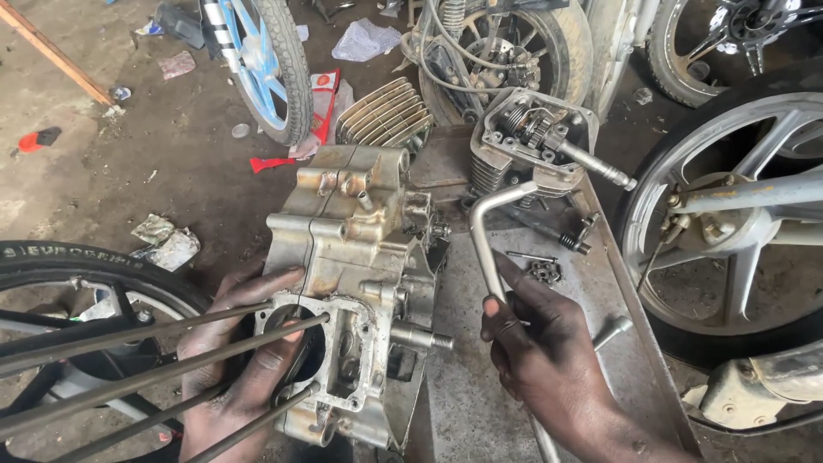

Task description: Finalizing the assembly of a motorcycle engine by manipulating the crankcase and internal gear components.

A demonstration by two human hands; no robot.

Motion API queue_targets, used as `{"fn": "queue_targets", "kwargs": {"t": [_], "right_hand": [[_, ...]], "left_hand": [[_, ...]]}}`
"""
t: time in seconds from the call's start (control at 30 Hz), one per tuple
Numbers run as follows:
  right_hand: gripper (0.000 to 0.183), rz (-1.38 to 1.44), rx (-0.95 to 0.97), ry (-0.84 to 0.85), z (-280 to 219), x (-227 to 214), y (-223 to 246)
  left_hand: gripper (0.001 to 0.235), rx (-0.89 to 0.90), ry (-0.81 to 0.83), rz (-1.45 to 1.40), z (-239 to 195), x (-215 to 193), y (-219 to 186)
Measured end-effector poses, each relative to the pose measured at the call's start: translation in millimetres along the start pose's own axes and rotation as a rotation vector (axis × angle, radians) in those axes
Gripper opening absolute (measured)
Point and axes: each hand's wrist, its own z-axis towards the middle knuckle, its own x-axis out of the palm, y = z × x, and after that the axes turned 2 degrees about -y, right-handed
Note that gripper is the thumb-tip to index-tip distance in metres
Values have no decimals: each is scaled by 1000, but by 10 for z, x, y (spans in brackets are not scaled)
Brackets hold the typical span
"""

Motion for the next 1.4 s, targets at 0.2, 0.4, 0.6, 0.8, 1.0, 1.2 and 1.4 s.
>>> {"fn": "queue_targets", "kwargs": {"t": [0.2,0.4,0.6,0.8,1.0,1.2,1.4], "right_hand": [[57,-181,-255,162,20,-61,37],[56,-256,-110,114,64,-81,61],[23,-455,-140,129,132,-150,55],[53,-442,-244,194,80,-107,127],[56,-375,-16,86,55,-85,168],[57,-195,222,-2,-11,13,260],[50,-220,207,-17,-68,156,463]], "left_hand": [[36,-26,-14,3,-9,3,-7],[36,-60,-35,24,-2,31,-103],[37,-9,-9,15,-1,5,-22],[32,-36,-13,40,3,-1,-37],[29,50,12,43,27,-26,25],[28,-2,-59,-30,-1,28,39],[28,177,-95,2,-12,130,-30]]}}
